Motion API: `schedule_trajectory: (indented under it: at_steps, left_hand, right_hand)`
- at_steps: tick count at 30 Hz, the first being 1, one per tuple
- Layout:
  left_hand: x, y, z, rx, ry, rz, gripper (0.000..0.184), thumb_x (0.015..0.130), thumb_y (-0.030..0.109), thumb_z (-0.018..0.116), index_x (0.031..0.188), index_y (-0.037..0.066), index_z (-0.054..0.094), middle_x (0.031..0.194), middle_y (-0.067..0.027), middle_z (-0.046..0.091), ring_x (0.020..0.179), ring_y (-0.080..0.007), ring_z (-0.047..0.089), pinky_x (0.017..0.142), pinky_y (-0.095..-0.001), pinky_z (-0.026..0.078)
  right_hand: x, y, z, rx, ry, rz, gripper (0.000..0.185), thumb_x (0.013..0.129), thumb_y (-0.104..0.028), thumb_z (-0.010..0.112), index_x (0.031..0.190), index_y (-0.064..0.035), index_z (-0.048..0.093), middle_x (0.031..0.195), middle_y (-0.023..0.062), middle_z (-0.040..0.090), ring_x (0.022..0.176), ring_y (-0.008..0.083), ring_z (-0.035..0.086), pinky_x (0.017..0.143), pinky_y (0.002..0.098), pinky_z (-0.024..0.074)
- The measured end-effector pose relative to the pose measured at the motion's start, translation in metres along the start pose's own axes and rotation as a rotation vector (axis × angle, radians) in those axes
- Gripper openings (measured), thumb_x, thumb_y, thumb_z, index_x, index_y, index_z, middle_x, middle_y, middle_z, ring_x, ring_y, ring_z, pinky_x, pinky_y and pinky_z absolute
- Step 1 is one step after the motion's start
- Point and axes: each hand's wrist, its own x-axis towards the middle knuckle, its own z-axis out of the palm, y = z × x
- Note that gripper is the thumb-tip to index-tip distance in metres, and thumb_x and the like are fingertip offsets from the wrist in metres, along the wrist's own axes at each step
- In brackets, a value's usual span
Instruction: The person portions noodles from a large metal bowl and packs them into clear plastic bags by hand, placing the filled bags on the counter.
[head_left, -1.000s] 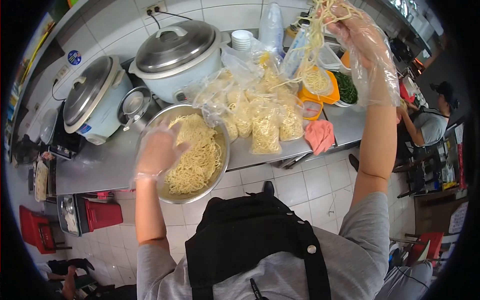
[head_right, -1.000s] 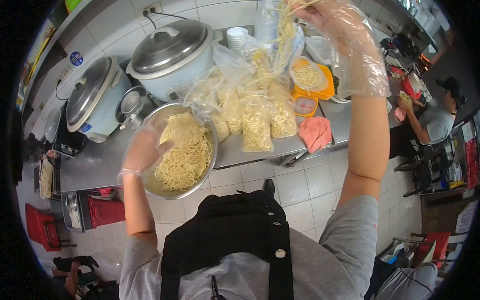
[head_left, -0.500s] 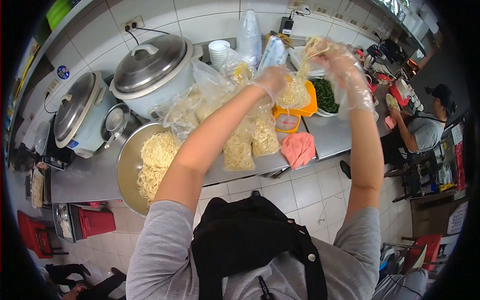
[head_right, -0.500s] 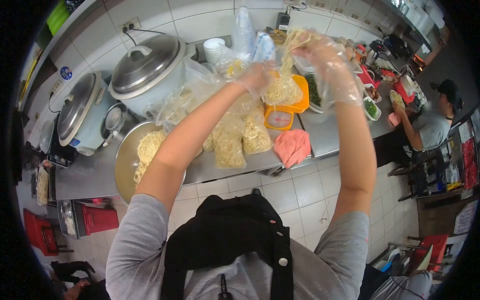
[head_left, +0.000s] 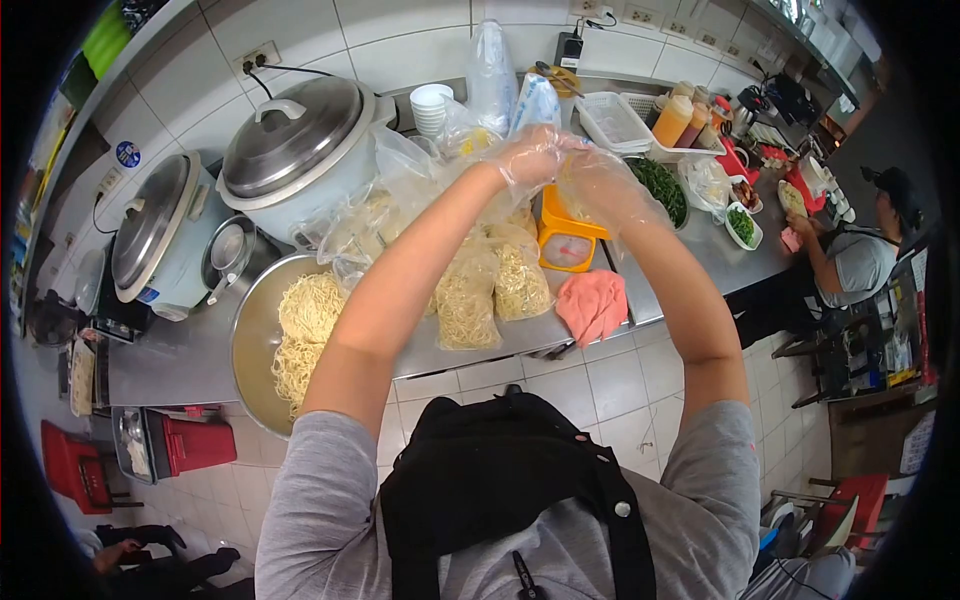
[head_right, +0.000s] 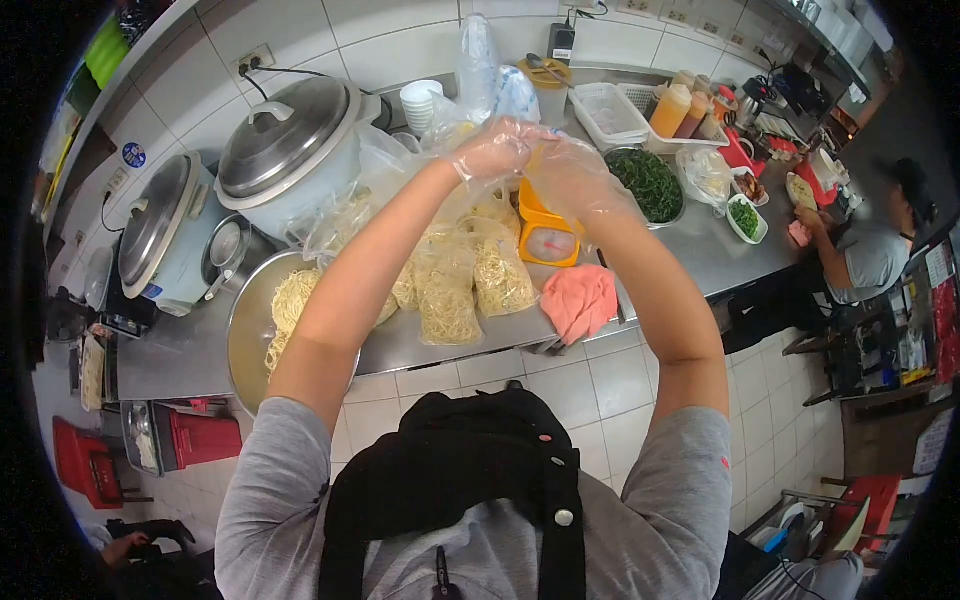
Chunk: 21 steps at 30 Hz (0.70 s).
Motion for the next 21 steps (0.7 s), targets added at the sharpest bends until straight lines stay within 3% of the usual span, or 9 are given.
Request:
schedule_trajectory:
  at_steps: [2, 4, 7, 9, 12, 14, 15, 17, 21]
  left_hand:
    - [-0.007, 0.000, 0.003, 0.321, 0.129, 0.094, 0.042, 0.083, 0.007, 0.054, 0.121, 0.006, 0.071, 0.092, -0.0167, 0.072, 0.064, -0.0211, 0.065, 0.068, -0.0376, 0.055]
    - [-0.013, 0.002, 0.007, 0.194, 0.172, 0.012, 0.041, 0.084, 0.006, 0.054, 0.122, 0.006, 0.070, 0.086, -0.0148, 0.071, 0.064, -0.0198, 0.064, 0.067, -0.0373, 0.055]
    - [-0.020, 0.005, 0.009, 0.064, 0.201, -0.114, 0.041, 0.086, 0.004, 0.054, 0.125, 0.007, 0.068, 0.083, -0.0137, 0.069, 0.063, -0.0195, 0.063, 0.066, -0.0369, 0.054]
    - [-0.024, 0.003, 0.010, 0.061, 0.190, -0.159, 0.042, 0.087, 0.003, 0.054, 0.126, 0.007, 0.067, 0.086, -0.0146, 0.069, 0.062, -0.0204, 0.063, 0.066, -0.0369, 0.054]
    - [-0.028, -0.008, 0.017, 0.076, 0.144, -0.170, 0.045, 0.087, 0.000, 0.055, 0.129, 0.010, 0.065, 0.102, -0.0158, 0.071, 0.075, -0.0237, 0.068, 0.073, -0.0357, 0.055]
    - [-0.036, -0.013, 0.024, 0.126, 0.248, 0.083, 0.046, 0.086, 0.000, 0.057, 0.129, 0.013, 0.066, 0.124, -0.0150, 0.068, 0.103, -0.0283, 0.068, 0.088, -0.0368, 0.054]
    - [-0.039, -0.012, 0.025, 0.124, 0.246, 0.082, 0.046, 0.086, 0.000, 0.057, 0.129, 0.013, 0.066, 0.124, -0.0150, 0.068, 0.103, -0.0283, 0.068, 0.088, -0.0368, 0.054]
    - [-0.046, -0.005, 0.028, 0.218, 0.234, 0.077, 0.045, 0.086, 0.001, 0.059, 0.128, 0.015, 0.066, 0.134, -0.0127, 0.063, 0.126, -0.0318, 0.058, 0.102, -0.0395, 0.049]
    - [-0.049, 0.004, 0.029, 0.201, 0.174, -0.029, 0.043, 0.086, 0.002, 0.060, 0.128, 0.012, 0.066, 0.137, -0.0145, 0.060, 0.132, -0.0335, 0.052, 0.108, -0.0422, 0.044]
  right_hand:
    - [0.008, 0.002, 0.003, -0.155, 0.010, -0.080, 0.022, 0.090, -0.020, 0.061, 0.097, -0.0021, 0.070, 0.097, 0.0179, 0.071, 0.098, 0.0312, 0.070, 0.082, 0.0425, 0.0558]
    - [0.013, -0.002, 0.004, -0.183, 0.064, 0.130, 0.016, 0.087, -0.017, 0.061, 0.092, -0.0047, 0.071, 0.096, 0.0156, 0.071, 0.093, 0.0285, 0.070, 0.077, 0.0414, 0.0567]
    - [0.012, -0.004, -0.024, -0.163, -0.048, 0.079, 0.020, 0.084, -0.011, 0.059, 0.098, -0.0078, 0.072, 0.094, 0.0147, 0.072, 0.092, 0.0338, 0.069, 0.080, 0.0448, 0.0546]
    - [0.003, -0.005, -0.030, -0.130, 0.017, 0.042, 0.020, 0.083, -0.010, 0.058, 0.097, -0.0093, 0.073, 0.095, 0.0144, 0.072, 0.092, 0.0340, 0.068, 0.080, 0.0451, 0.0546]
    - [-0.015, -0.001, -0.034, -0.049, 0.092, -0.009, 0.021, 0.083, -0.009, 0.057, 0.096, -0.0101, 0.073, 0.095, 0.0149, 0.071, 0.092, 0.0344, 0.068, 0.080, 0.0454, 0.0542]
    - [-0.019, -0.004, -0.041, 0.002, 0.099, -0.024, 0.021, 0.083, -0.009, 0.056, 0.096, -0.0093, 0.072, 0.094, 0.0155, 0.071, 0.092, 0.0346, 0.068, 0.080, 0.0454, 0.0538]
    - [-0.020, -0.007, -0.049, 0.074, 0.051, 0.049, 0.020, 0.084, -0.009, 0.055, 0.096, -0.0091, 0.072, 0.094, 0.0158, 0.071, 0.092, 0.0349, 0.067, 0.080, 0.0453, 0.0530]
    - [-0.025, -0.012, -0.060, 0.145, 0.000, 0.127, 0.020, 0.086, -0.010, 0.054, 0.096, -0.0089, 0.071, 0.093, 0.0161, 0.070, 0.092, 0.0352, 0.067, 0.081, 0.0452, 0.0522]
    - [-0.042, -0.018, -0.075, 0.265, 0.106, 0.267, 0.018, 0.091, -0.017, 0.056, 0.101, -0.0067, 0.066, 0.090, 0.0168, 0.068, 0.092, 0.0362, 0.066, 0.083, 0.0451, 0.0499]
